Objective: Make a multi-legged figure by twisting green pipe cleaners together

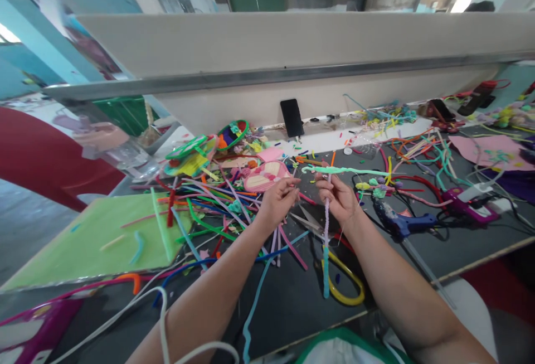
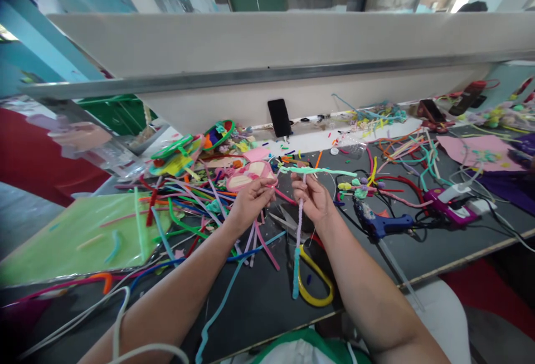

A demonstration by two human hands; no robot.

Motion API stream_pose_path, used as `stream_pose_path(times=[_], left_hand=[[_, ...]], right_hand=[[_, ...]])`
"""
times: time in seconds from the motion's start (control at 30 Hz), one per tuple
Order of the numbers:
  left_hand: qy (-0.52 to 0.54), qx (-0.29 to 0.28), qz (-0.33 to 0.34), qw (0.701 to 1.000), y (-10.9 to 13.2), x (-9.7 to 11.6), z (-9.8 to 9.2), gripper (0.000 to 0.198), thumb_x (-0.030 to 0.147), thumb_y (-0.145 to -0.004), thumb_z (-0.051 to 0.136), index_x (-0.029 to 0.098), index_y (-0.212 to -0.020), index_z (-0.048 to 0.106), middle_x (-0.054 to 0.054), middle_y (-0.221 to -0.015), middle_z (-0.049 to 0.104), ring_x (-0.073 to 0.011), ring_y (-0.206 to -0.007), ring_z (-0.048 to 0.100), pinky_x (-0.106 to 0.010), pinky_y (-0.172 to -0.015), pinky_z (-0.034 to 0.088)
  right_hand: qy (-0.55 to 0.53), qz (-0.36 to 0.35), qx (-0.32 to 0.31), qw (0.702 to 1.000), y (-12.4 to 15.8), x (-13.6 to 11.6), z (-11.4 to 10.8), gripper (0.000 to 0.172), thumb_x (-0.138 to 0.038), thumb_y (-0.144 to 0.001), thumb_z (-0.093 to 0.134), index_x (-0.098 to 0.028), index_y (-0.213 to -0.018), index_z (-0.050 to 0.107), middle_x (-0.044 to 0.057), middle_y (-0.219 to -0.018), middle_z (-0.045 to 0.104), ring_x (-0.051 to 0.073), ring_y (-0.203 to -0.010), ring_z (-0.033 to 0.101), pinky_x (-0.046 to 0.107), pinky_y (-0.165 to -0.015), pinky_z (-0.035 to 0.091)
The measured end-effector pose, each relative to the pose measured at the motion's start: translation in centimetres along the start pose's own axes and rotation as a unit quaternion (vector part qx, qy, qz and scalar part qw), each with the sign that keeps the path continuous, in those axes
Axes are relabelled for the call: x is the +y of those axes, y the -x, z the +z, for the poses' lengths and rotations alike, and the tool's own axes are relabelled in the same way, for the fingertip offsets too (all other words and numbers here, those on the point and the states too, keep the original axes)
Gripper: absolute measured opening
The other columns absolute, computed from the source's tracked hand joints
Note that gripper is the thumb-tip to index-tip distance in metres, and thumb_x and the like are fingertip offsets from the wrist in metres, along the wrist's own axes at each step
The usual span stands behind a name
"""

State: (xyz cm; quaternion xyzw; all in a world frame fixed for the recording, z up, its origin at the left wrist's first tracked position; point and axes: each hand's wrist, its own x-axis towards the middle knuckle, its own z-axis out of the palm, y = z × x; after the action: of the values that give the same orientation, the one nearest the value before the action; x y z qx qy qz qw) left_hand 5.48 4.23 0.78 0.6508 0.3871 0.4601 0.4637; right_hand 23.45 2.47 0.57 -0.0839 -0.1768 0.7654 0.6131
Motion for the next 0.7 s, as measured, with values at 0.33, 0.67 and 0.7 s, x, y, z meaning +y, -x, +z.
stream_pose_path(times=[0.33,0.67,0.7], left_hand=[[-0.081,0.066,0.083,0.991,-0.4,0.2,-1.5,0.028,0.032,-0.084,0.057,0.017,-0.106,0.065,-0.006,-0.094,0.066,-0.0168,-0.086,0.06,-0.03,-0.082,0.047],[-0.15,0.024,0.159,0.976,0.1,2.9,-0.7,0.02,0.027,-0.084,0.058,0.019,-0.099,0.069,-0.008,-0.1,0.067,-0.0205,-0.097,0.06,-0.033,-0.09,0.044],[-0.146,0.019,0.155,0.977,0.1,3.0,-0.6,0.02,0.027,-0.083,0.059,0.02,-0.099,0.069,-0.008,-0.097,0.068,-0.0201,-0.094,0.06,-0.033,-0.088,0.044]], right_hand=[[0.019,0.013,0.001,1.0,0.1,0.1,0.0,0.023,-0.016,-0.085,0.055,-0.023,-0.107,0.057,0.002,-0.085,0.054,0.005,-0.056,0.039,0.01,-0.039,0.033],[0.053,0.094,-0.03,0.994,0.7,1.5,0.8,0.026,-0.016,-0.083,0.058,-0.022,-0.108,0.056,0.0,-0.08,0.055,0.003,-0.052,0.036,0.007,-0.041,0.031],[0.063,0.098,-0.032,0.993,0.7,1.7,0.8,0.026,-0.016,-0.083,0.059,-0.023,-0.107,0.056,0.0,-0.079,0.055,0.003,-0.052,0.036,0.007,-0.041,0.031]])
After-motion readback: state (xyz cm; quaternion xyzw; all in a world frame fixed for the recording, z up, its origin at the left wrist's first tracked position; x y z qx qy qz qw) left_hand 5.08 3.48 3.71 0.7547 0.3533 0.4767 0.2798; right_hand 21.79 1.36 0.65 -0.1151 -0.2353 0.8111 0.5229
